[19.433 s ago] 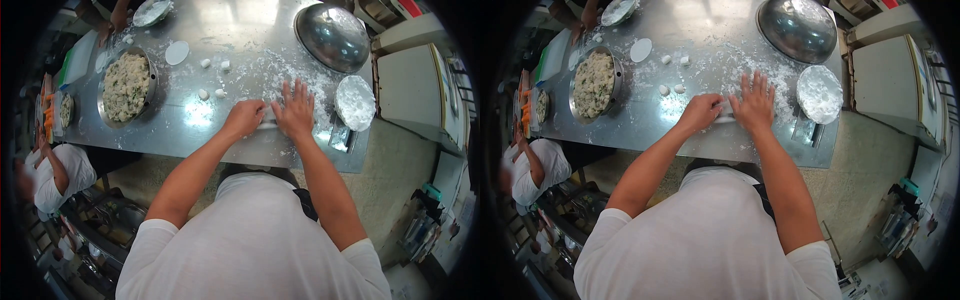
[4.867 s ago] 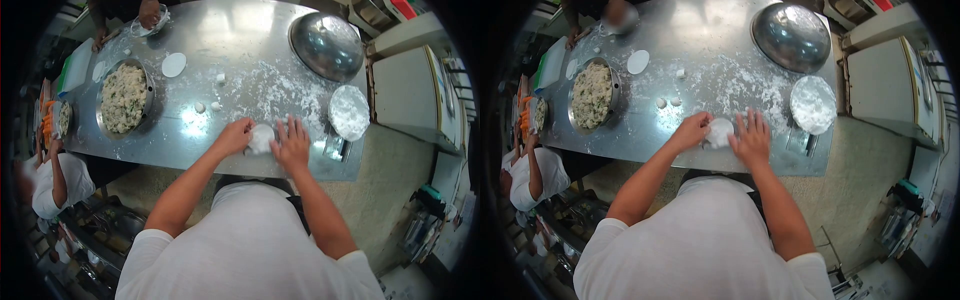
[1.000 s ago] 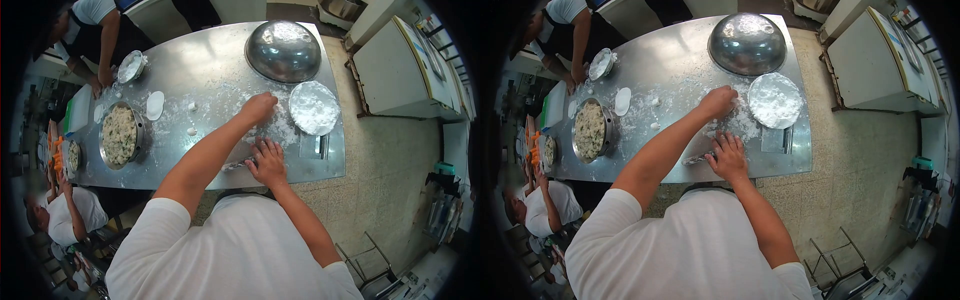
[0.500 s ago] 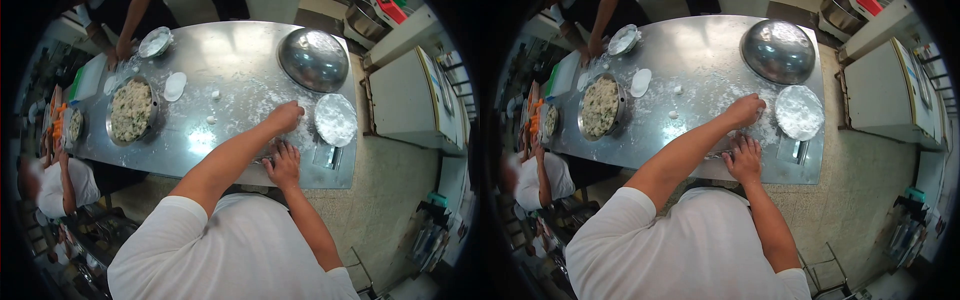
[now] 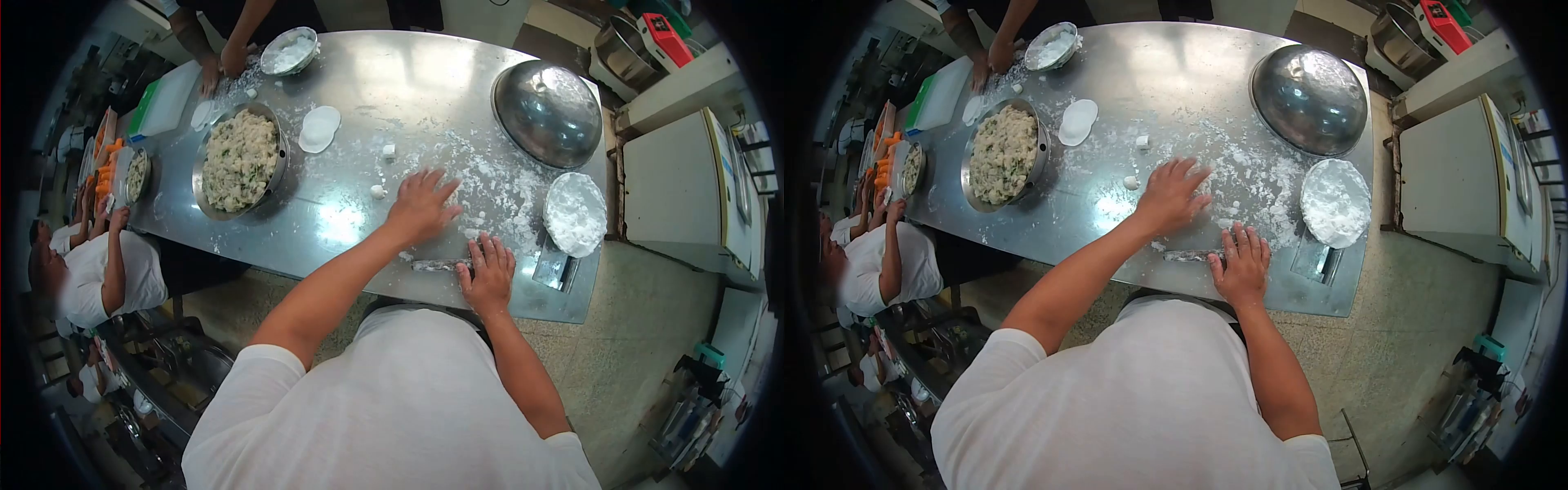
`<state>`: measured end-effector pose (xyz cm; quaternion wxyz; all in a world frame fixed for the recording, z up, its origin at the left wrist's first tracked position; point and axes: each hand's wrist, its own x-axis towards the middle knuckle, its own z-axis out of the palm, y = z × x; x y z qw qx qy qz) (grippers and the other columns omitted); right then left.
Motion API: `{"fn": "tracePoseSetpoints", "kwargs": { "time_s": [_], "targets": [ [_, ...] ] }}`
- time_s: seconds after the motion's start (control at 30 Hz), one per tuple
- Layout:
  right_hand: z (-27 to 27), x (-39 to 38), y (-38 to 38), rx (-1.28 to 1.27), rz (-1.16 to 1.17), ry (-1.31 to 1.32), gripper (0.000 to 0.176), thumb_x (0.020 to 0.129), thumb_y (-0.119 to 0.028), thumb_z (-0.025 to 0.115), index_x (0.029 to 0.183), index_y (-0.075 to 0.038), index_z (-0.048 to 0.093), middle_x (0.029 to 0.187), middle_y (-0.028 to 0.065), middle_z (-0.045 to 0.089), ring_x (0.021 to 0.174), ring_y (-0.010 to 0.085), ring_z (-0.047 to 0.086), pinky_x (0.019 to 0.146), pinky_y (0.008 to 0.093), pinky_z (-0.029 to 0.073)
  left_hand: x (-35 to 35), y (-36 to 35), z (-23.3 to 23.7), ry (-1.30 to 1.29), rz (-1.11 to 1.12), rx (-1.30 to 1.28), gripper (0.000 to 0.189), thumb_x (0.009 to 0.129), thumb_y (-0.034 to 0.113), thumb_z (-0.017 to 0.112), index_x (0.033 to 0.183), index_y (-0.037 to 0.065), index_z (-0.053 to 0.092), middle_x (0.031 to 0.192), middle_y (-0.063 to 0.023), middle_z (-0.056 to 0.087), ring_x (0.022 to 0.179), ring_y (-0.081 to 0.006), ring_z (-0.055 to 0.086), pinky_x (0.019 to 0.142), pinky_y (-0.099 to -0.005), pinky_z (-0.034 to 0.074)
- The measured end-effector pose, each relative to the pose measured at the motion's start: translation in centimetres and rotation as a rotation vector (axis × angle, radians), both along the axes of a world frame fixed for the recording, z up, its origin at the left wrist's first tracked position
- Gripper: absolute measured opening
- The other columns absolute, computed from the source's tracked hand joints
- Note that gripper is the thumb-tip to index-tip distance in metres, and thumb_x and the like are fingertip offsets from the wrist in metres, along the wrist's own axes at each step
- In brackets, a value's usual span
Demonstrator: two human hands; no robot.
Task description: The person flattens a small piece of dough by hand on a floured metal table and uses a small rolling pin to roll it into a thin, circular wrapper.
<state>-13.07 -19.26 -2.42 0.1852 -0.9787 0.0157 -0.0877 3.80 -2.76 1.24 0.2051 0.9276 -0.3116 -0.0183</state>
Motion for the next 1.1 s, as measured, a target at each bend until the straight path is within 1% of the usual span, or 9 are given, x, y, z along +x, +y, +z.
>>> {"fn": "tracePoseSetpoints", "kwargs": {
  "time_s": [0.1, 0.2, 0.37, 0.47, 0.57, 0.9, 1.0, 1.07, 1.1],
  "targets": [
    [-0.2, -0.2, 0.2, -0.011, -0.004, 0.022, 0.051, 0.092, -0.039, 0.067, 0.135, -0.012, 0.064, 0.151, 0.0114, 0.051, 0.142, 0.0347, 0.042, 0.119, 0.0539, 0.026, 0.4, -0.7, -3.3, -0.103, -0.121, 0.185, 0.06, 0.103, 0.055, 0.047, 0.157, 0.031, 0.04, 0.167, -0.0108, 0.029, 0.156, -0.0421, 0.017, 0.122, -0.0669, 0.011],
    [-0.8, 1.2, -0.3, -0.01, -0.007, 0.001, 0.052, 0.093, -0.042, 0.066, 0.136, -0.012, 0.064, 0.151, 0.0119, 0.052, 0.142, 0.0347, 0.042, 0.119, 0.0544, 0.026, 3.0, -1.1, -4.2, -0.11, -0.196, 0.292, 0.064, 0.104, 0.062, 0.038, 0.16, 0.033, 0.035, 0.171, -0.0102, 0.02, 0.158, -0.0385, 0.009, 0.124, -0.0661, 0.0],
    [-0.5, 0.1, -0.1, 0.02, -0.018, 0.033, 0.052, 0.092, -0.042, 0.067, 0.135, -0.013, 0.065, 0.152, 0.0101, 0.051, 0.142, 0.034, 0.043, 0.119, 0.0539, 0.027, 2.9, -0.4, -3.6, 0.048, -0.37, 0.288, 0.064, 0.105, 0.061, 0.037, 0.161, 0.03, 0.033, 0.172, -0.0098, 0.017, 0.159, -0.0347, 0.008, 0.124, -0.0641, -0.001],
    [-0.5, -0.2, -0.2, 0.018, -0.024, 0.048, 0.052, 0.092, -0.043, 0.066, 0.135, -0.014, 0.065, 0.153, 0.0095, 0.051, 0.143, 0.0326, 0.042, 0.119, 0.0534, 0.026, 3.6, -0.8, -3.7, 0.286, -0.236, -0.012, 0.065, 0.105, 0.062, 0.034, 0.162, 0.03, 0.031, 0.172, -0.0123, 0.015, 0.159, -0.037, 0.005, 0.123, -0.0647, -0.007],
    [-0.7, 0.0, -0.1, 0.02, -0.019, 0.034, 0.052, 0.092, -0.044, 0.066, 0.135, -0.014, 0.065, 0.153, 0.0094, 0.051, 0.143, 0.0323, 0.042, 0.12, 0.0534, 0.025, 2.0, -2.2, -3.4, -0.053, -0.239, 0.236, 0.064, 0.105, 0.061, 0.037, 0.161, 0.03, 0.033, 0.172, -0.0104, 0.017, 0.159, -0.0363, 0.006, 0.123, -0.0662, -0.003],
    [-0.4, 0.0, -0.1, 0.018, -0.017, 0.036, 0.051, 0.093, -0.043, 0.066, 0.135, -0.014, 0.065, 0.151, 0.0105, 0.052, 0.143, 0.0333, 0.042, 0.119, 0.0545, 0.026, 1.1, -2.7, -3.8, -0.094, -0.216, 0.245, 0.067, 0.102, 0.063, 0.039, 0.16, 0.03, 0.034, 0.171, -0.0088, 0.02, 0.158, -0.036, 0.012, 0.123, -0.0668, -0.001],
    [-0.3, 0.1, -0.1, 0.028, -0.023, 0.019, 0.05, 0.094, -0.042, 0.065, 0.135, -0.014, 0.065, 0.15, 0.0105, 0.053, 0.142, 0.0331, 0.043, 0.12, 0.0539, 0.026, 2.4, -2.8, -4.1, -0.041, -0.202, 0.17, 0.066, 0.104, 0.06, 0.037, 0.159, 0.023, 0.036, 0.169, -0.0101, 0.026, 0.158, -0.0342, 0.016, 0.124, -0.0634, 0.001],
    [-0.4, 0.1, -0.2, 0.036, -0.039, 0.002, 0.049, 0.094, -0.042, 0.065, 0.134, -0.013, 0.065, 0.15, 0.0103, 0.053, 0.142, 0.0327, 0.044, 0.12, 0.0532, 0.026, 3.9, -2.1, -4.9, 0.408, -0.01, -0.388, 0.056, 0.105, 0.047, 0.047, 0.15, 0.014, 0.05, 0.159, -0.014, 0.041, 0.148, -0.0347, 0.037, 0.123, -0.0541, 0.022],
    [-0.4, -0.1, -0.1, 0.049, -0.039, 0.002, 0.049, 0.094, -0.041, 0.064, 0.134, -0.013, 0.065, 0.149, 0.01, 0.054, 0.142, 0.0323, 0.044, 0.12, 0.0525, 0.026, 3.9, -1.2, -4.4, 0.409, -0.024, -0.383, 0.056, 0.105, 0.047, 0.047, 0.15, 0.014, 0.05, 0.159, -0.014, 0.041, 0.148, -0.0347, 0.037, 0.123, -0.0541, 0.022]
  ]
}}
